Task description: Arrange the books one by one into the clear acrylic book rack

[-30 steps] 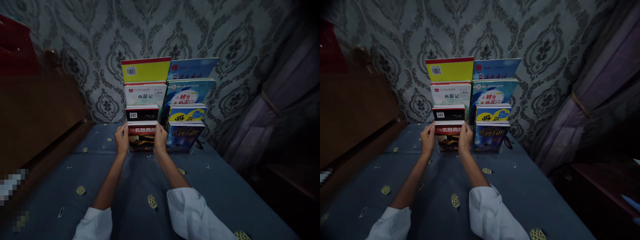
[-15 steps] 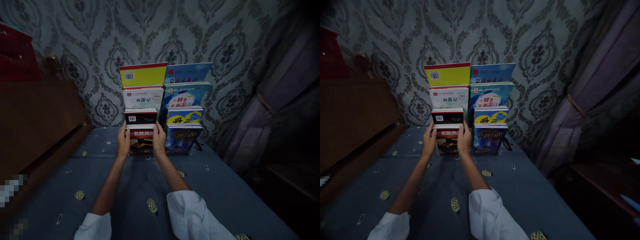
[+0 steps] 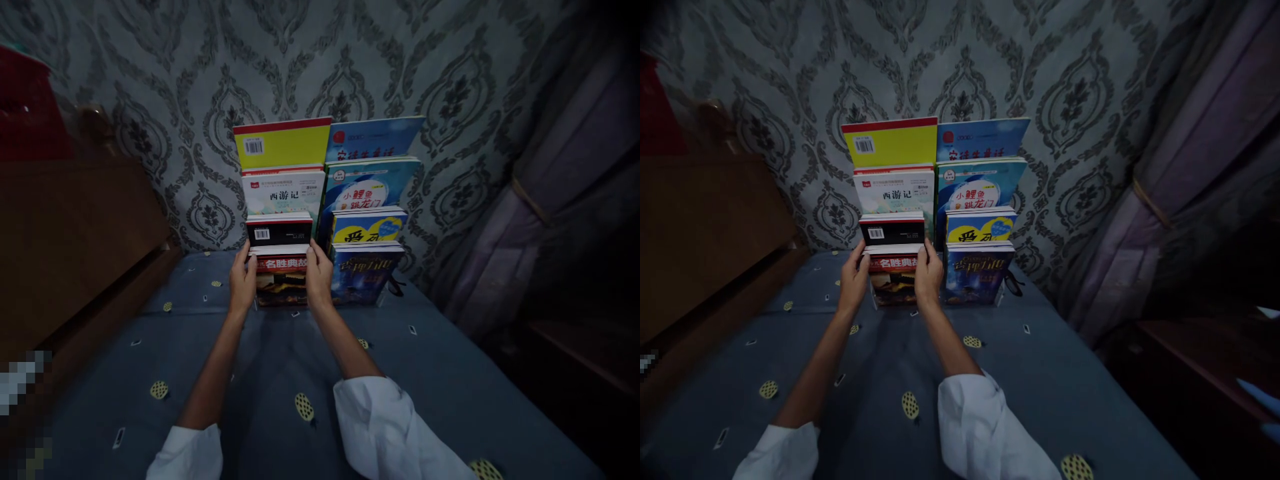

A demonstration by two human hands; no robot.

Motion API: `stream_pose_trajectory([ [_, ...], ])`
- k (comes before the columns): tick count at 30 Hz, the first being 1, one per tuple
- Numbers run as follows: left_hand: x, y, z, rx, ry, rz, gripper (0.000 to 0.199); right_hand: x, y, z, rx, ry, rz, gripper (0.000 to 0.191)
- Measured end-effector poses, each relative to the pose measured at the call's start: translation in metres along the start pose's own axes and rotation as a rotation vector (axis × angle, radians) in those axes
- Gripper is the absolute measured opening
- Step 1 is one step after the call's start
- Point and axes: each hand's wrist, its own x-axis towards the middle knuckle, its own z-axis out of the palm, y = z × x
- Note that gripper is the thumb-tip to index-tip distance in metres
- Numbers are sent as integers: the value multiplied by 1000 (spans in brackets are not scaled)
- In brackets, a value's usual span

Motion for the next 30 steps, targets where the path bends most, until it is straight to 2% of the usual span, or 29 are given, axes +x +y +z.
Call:
stream_pose_trajectory([
  [5,-2,-5,-3,-13,6,-47,43,-12,-1,-3,-50,-30,17,59],
  [9,-14,-11,-8,41,-36,-56,41,-29,1,-19,-141,-151,-100,60],
  [12,-26,-16,-13,112,-78,-38,36,-39,13,-36,-304,-218,-203,53],
  [16,-36,-22,-18,223,-97,-5,33,-46,28,-52,-659,-387,-79,49],
  [20,-37,-25,-18,308,-106,19,31,-39,19,-56,-905,-558,4,45],
  [24,-35,-23,-18,353,-125,39,28,-24,4,-52,-1027,-664,70,33],
  [30,-34,-22,-17,376,-131,37,24,-12,4,-46,-1079,-707,109,27],
])
